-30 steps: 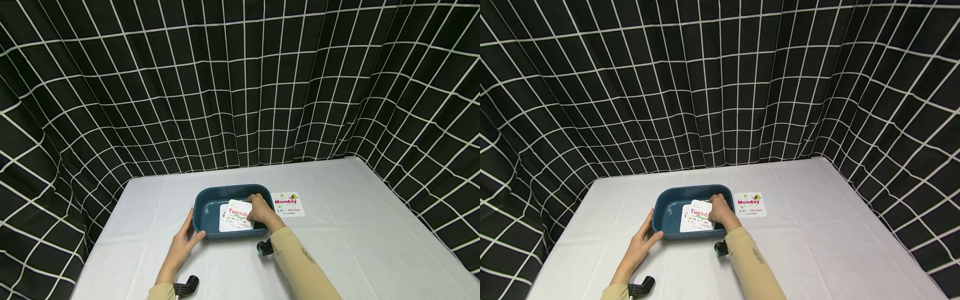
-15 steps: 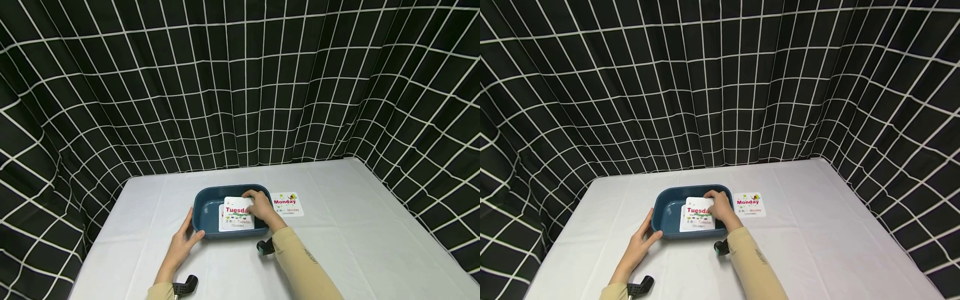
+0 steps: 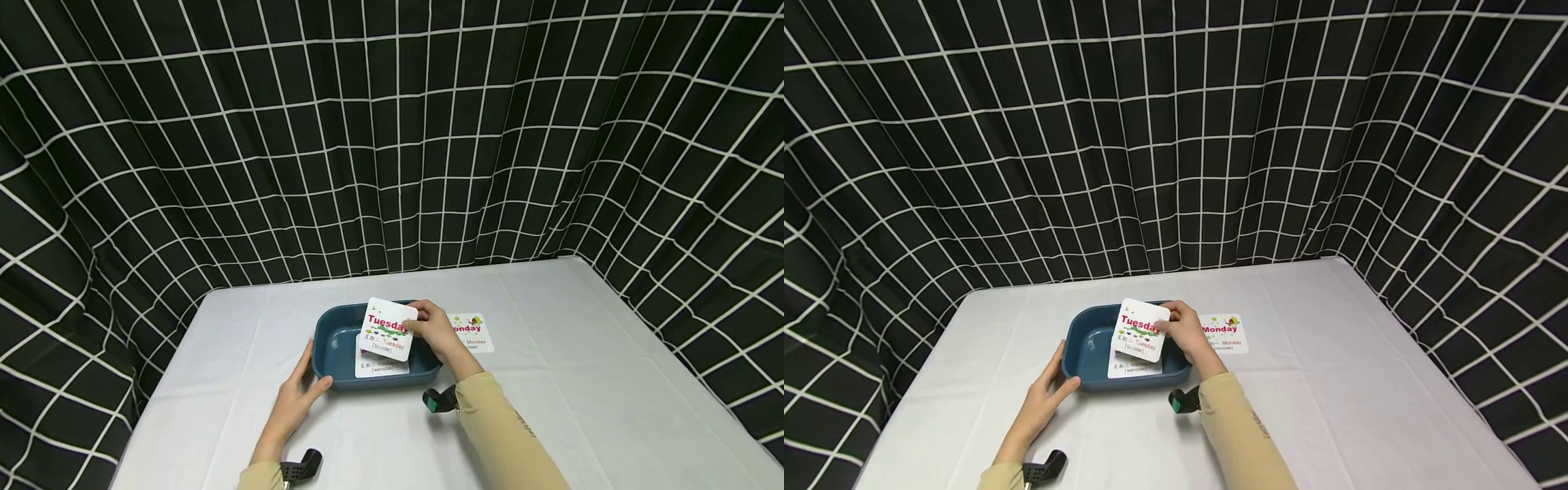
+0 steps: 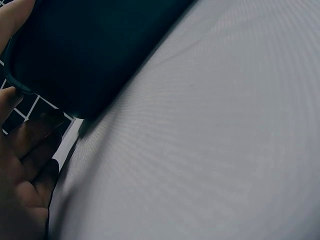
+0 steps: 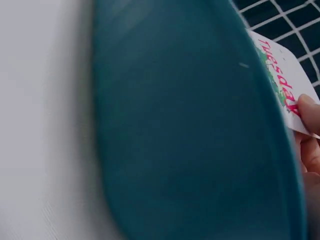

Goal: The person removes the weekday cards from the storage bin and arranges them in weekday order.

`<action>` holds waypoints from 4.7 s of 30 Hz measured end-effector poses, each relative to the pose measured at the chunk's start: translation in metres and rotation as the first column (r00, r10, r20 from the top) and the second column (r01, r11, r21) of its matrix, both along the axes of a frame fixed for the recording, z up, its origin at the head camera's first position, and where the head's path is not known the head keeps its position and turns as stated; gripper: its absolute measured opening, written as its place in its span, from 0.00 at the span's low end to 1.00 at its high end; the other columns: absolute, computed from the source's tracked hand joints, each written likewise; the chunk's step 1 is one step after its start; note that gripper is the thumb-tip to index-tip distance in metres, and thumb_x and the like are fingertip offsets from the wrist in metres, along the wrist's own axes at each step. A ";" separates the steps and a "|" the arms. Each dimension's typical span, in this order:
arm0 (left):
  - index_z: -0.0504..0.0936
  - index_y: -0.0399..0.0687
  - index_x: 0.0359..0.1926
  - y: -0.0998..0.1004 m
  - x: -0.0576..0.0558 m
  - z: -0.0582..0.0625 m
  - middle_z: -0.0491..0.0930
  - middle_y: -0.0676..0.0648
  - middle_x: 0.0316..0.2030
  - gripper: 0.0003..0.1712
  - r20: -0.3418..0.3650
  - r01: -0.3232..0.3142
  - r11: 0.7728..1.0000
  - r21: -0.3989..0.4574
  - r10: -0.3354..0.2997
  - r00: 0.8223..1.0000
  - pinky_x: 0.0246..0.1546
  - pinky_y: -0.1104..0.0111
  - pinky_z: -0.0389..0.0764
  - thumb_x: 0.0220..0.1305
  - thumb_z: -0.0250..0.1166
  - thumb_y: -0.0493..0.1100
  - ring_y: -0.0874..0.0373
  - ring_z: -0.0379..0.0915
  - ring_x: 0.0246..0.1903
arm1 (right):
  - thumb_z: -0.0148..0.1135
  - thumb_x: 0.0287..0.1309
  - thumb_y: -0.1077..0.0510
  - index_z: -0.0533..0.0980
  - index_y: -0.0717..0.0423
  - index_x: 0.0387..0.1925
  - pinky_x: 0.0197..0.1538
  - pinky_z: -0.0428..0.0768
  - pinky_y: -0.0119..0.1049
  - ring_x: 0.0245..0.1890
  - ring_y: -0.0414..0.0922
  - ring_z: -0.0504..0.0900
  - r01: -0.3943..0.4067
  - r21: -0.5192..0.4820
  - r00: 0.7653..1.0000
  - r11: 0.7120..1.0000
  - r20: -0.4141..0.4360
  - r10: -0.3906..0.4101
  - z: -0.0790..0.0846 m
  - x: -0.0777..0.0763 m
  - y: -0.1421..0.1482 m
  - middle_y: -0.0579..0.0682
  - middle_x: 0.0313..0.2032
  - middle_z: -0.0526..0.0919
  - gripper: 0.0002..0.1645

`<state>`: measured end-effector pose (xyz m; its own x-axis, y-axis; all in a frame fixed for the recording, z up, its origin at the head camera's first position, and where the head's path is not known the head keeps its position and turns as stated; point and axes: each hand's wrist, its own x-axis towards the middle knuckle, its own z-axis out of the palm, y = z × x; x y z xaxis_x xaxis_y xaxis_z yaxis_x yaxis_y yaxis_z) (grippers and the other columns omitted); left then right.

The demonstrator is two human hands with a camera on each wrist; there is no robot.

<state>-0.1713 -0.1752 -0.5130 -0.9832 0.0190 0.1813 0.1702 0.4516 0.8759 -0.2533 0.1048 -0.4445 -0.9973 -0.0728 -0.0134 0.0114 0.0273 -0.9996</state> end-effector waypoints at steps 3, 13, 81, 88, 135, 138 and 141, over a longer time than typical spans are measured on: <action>0.51 0.64 0.71 0.000 0.000 0.000 0.56 0.49 0.67 0.46 0.000 0.003 1.000 0.002 -0.003 1.000 0.62 0.49 0.53 0.57 0.66 0.53 0.48 0.52 0.65 | 0.60 0.52 0.73 0.70 0.70 0.50 0.36 0.79 0.34 0.32 0.43 0.78 -0.006 -0.098 1.000 0.995 0.007 0.007 0.003 0.001 0.007 0.57 0.35 0.78 0.21; 0.52 0.65 0.71 -0.002 0.001 -0.001 0.59 0.48 0.66 0.46 -0.004 0.007 1.000 0.013 -0.007 1.000 0.62 0.51 0.54 0.56 0.67 0.51 0.49 0.53 0.64 | 0.58 0.58 0.68 0.66 0.67 0.57 0.38 0.79 0.31 0.36 0.42 0.79 0.066 -0.192 0.997 0.979 0.062 -0.055 0.013 0.009 0.045 0.55 0.42 0.76 0.25; 0.54 0.64 0.71 -0.003 -0.001 -0.003 0.64 0.48 0.64 0.45 -0.015 0.001 1.000 0.031 -0.001 1.000 0.62 0.51 0.55 0.56 0.67 0.51 0.50 0.56 0.63 | 0.44 0.57 0.73 0.49 0.68 0.68 0.44 0.73 0.23 0.62 0.57 0.61 0.353 0.211 0.910 0.911 0.150 -0.387 -0.039 -0.001 0.214 0.67 0.64 0.58 0.37; 0.54 0.68 0.70 -0.003 -0.001 -0.003 0.64 0.49 0.64 0.45 -0.013 0.004 0.999 0.035 -0.004 1.000 0.62 0.53 0.56 0.56 0.67 0.51 0.51 0.57 0.63 | 0.43 0.51 0.78 0.55 0.71 0.66 0.53 0.73 0.36 0.60 0.58 0.65 0.370 0.293 0.907 0.882 0.092 -0.411 -0.044 -0.004 0.216 0.69 0.61 0.63 0.36; 0.53 0.66 0.71 -0.003 -0.001 -0.003 0.64 0.48 0.64 0.45 -0.005 0.006 0.999 0.035 -0.006 1.000 0.62 0.50 0.55 0.56 0.67 0.51 0.49 0.57 0.63 | 0.54 0.60 0.69 0.59 0.68 0.64 0.56 0.69 0.30 0.58 0.50 0.70 0.170 -0.367 0.983 0.915 0.003 -0.182 0.027 -0.002 0.094 0.57 0.54 0.73 0.31; 0.53 0.69 0.71 -0.004 -0.001 -0.004 0.63 0.47 0.64 0.45 0.002 -0.001 1.000 0.030 0.001 1.000 0.61 0.48 0.55 0.56 0.67 0.51 0.48 0.56 0.63 | 0.54 0.58 0.72 0.59 0.71 0.63 0.56 0.70 0.31 0.56 0.51 0.71 0.119 -0.388 0.990 0.914 -0.021 -0.137 0.028 -0.002 0.074 0.64 0.55 0.71 0.31; 0.53 0.69 0.70 -0.003 0.000 -0.003 0.63 0.47 0.64 0.45 0.002 -0.001 1.000 0.031 0.001 1.000 0.61 0.48 0.55 0.56 0.66 0.51 0.48 0.56 0.63 | 0.55 0.57 0.71 0.60 0.72 0.62 0.55 0.70 0.31 0.54 0.48 0.74 0.073 -0.360 0.995 0.930 -0.041 -0.094 0.028 -0.002 0.055 0.68 0.56 0.68 0.31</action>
